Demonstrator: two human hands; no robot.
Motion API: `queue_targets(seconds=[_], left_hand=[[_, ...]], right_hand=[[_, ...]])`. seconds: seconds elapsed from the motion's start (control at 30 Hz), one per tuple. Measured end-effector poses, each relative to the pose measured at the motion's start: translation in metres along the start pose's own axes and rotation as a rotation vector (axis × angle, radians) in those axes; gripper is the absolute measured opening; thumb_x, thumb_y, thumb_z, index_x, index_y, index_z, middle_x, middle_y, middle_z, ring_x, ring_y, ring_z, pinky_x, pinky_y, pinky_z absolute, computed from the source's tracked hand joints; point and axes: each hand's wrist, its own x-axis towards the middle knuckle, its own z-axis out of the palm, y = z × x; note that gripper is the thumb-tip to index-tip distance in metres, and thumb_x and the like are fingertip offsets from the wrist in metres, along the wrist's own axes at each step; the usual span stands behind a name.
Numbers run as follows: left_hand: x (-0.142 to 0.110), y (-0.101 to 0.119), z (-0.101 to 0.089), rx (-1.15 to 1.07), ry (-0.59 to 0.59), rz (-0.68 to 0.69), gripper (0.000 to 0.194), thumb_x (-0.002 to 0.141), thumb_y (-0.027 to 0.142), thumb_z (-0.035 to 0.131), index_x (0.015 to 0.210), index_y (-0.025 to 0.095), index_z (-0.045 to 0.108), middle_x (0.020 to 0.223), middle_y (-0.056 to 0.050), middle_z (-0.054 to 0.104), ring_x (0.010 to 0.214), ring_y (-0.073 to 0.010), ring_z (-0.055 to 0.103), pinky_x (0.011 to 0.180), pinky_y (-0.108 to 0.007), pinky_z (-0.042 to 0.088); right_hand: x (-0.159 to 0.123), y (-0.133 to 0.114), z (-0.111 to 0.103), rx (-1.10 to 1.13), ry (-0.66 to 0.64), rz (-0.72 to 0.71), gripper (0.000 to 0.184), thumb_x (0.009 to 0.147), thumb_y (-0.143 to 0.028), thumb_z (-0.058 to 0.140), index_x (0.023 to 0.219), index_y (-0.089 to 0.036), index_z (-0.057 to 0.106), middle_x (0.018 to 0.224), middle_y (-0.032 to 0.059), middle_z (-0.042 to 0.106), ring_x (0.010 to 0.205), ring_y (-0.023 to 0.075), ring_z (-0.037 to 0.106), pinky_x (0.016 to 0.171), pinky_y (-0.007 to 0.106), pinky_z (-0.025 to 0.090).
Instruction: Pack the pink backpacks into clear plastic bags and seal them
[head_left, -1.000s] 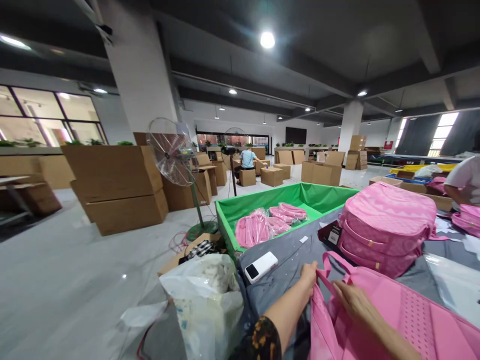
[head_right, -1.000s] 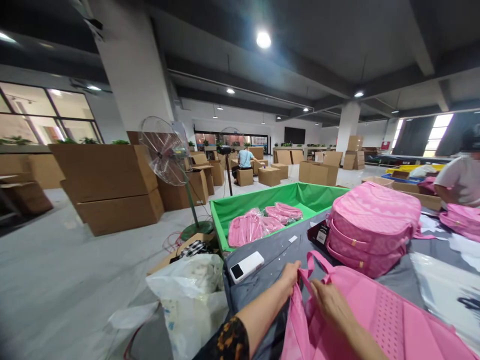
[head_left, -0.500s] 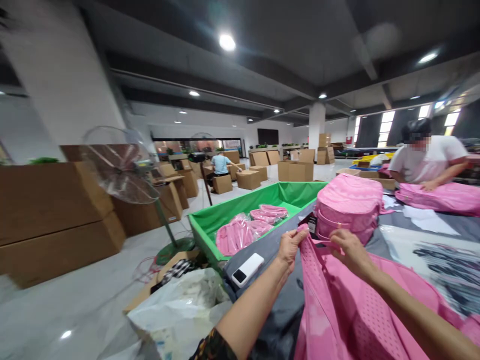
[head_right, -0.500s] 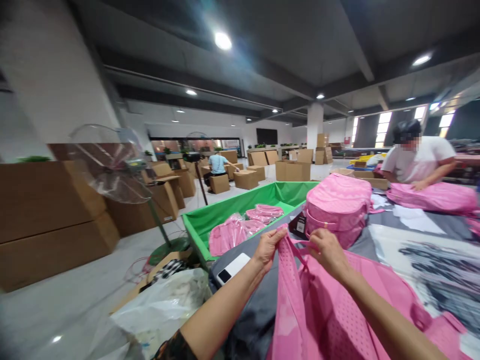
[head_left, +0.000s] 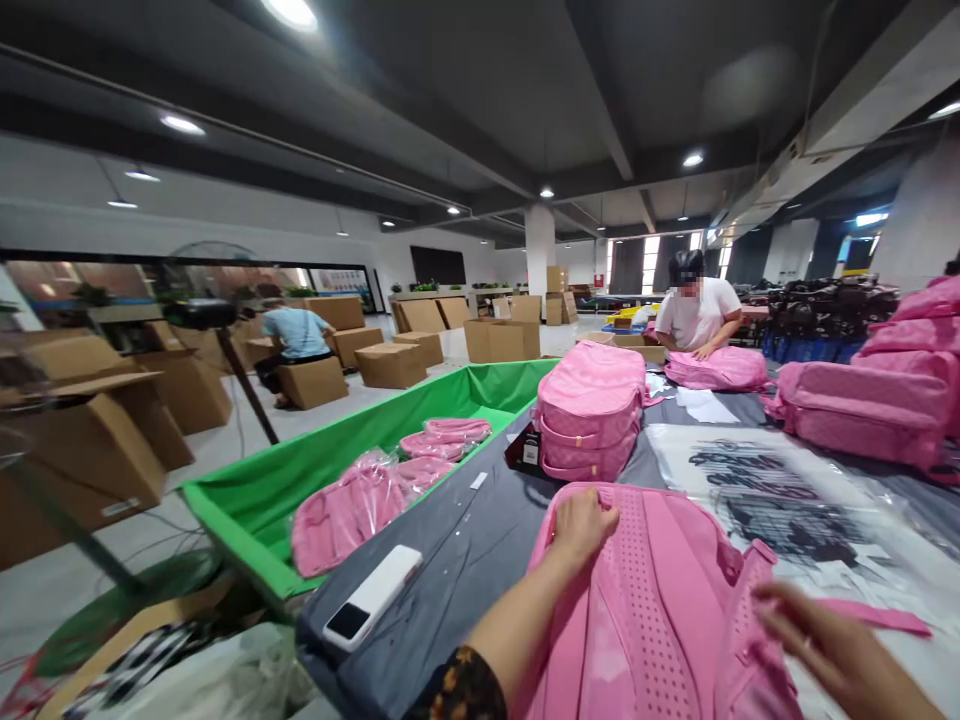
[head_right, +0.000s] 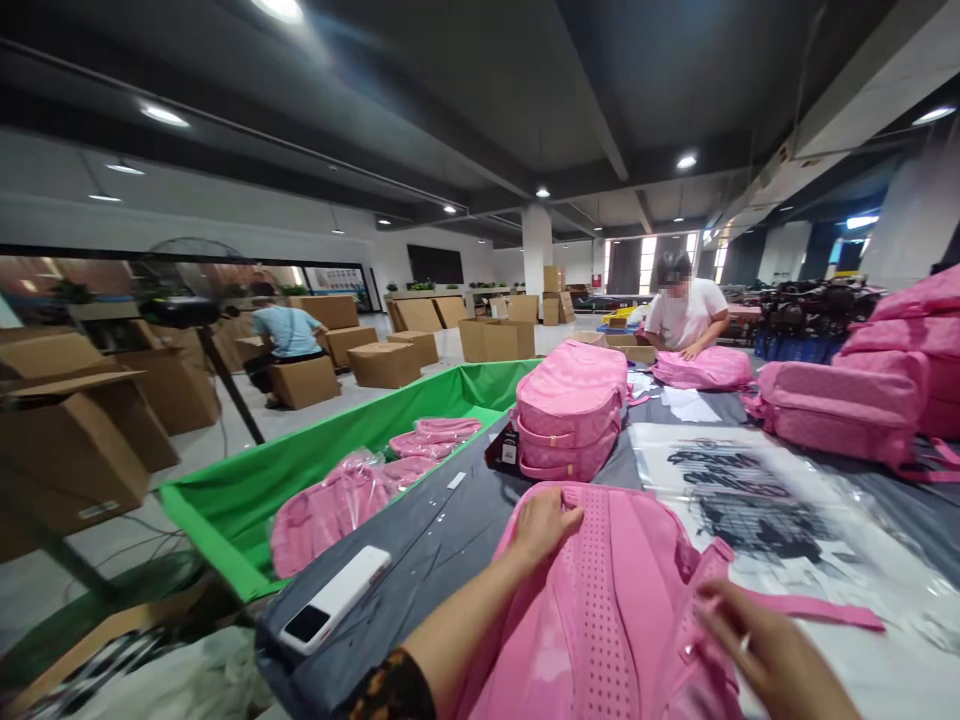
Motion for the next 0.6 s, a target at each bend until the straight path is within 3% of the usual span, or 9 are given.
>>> queue_targets(seconds=[0.1, 0.2, 0.27, 0.37, 0.47, 0.6], left_hand=[[0.004, 0.024, -0.008, 0.241, 0.012, 0.181, 0.037, 0.073, 0.028, 0.081, 0.105, 0.014, 0.069, 0.117, -0.019, 0.065, 0.122, -0.0394, 0.052, 0.111, -0.051, 0.031], [0.002, 0.049, 0.018, 0.334, -0.107, 0.580, 0.042, 0.077, 0.027, 0.080, 0.116, 0.016, 0.067, 0.125, -0.019, 0.064, 0.123, -0.0373, 0.053, 0.112, -0.051, 0.034], [-0.003, 0.059, 0.052, 0.124, -0.333, 0.775, 0.024, 0.075, 0.020, 0.080, 0.098, 0.019, 0.072, 0.109, -0.014, 0.071, 0.111, -0.0336, 0.061, 0.105, -0.044, 0.041], [-0.013, 0.062, 0.101, -0.257, -0.576, 0.755, 0.004, 0.078, 0.018, 0.073, 0.075, 0.020, 0.071, 0.081, -0.005, 0.071, 0.088, -0.0273, 0.067, 0.092, -0.035, 0.047], [-0.020, 0.059, 0.128, -0.358, -0.589, 0.715, 0.017, 0.090, 0.026, 0.061, 0.083, 0.019, 0.074, 0.078, -0.003, 0.068, 0.082, -0.0221, 0.066, 0.086, -0.031, 0.049], [-0.016, 0.052, 0.136, -0.164, -0.534, 0.799, 0.020, 0.091, 0.021, 0.062, 0.075, 0.014, 0.072, 0.071, -0.003, 0.067, 0.076, -0.0173, 0.063, 0.089, -0.030, 0.050]], right_hand=[[0.040, 0.014, -0.017, -0.060, -0.063, 0.240, 0.068, 0.063, -0.090, 0.038, 0.079, -0.027, 0.059, 0.068, 0.0117, 0.069, 0.067, 0.0342, 0.068, 0.063, 0.043, 0.049], [0.077, 0.008, -0.010, -0.087, -0.070, 0.349, 0.059, 0.060, -0.087, 0.034, 0.064, -0.029, 0.044, 0.050, 0.0112, 0.058, 0.051, 0.0313, 0.060, 0.055, 0.041, 0.045], [0.087, -0.004, -0.007, -0.103, 0.013, 0.295, 0.056, 0.058, -0.083, 0.034, 0.066, -0.029, 0.044, 0.057, 0.0113, 0.061, 0.057, 0.0301, 0.062, 0.060, 0.041, 0.046], [0.076, -0.027, -0.017, -0.098, 0.225, 0.169, 0.058, 0.065, -0.080, 0.032, 0.081, -0.027, 0.051, 0.067, 0.0070, 0.064, 0.064, 0.0264, 0.062, 0.064, 0.037, 0.048], [0.045, -0.048, -0.029, -0.007, 0.319, -0.076, 0.052, 0.075, -0.076, 0.051, 0.088, -0.026, 0.056, 0.063, 0.0005, 0.062, 0.050, 0.0185, 0.056, 0.051, 0.029, 0.047], [-0.002, -0.062, -0.020, -0.005, 0.359, -0.364, 0.042, 0.081, -0.066, 0.066, 0.093, -0.025, 0.063, 0.069, -0.0012, 0.068, 0.048, 0.0153, 0.061, 0.046, 0.022, 0.048]])
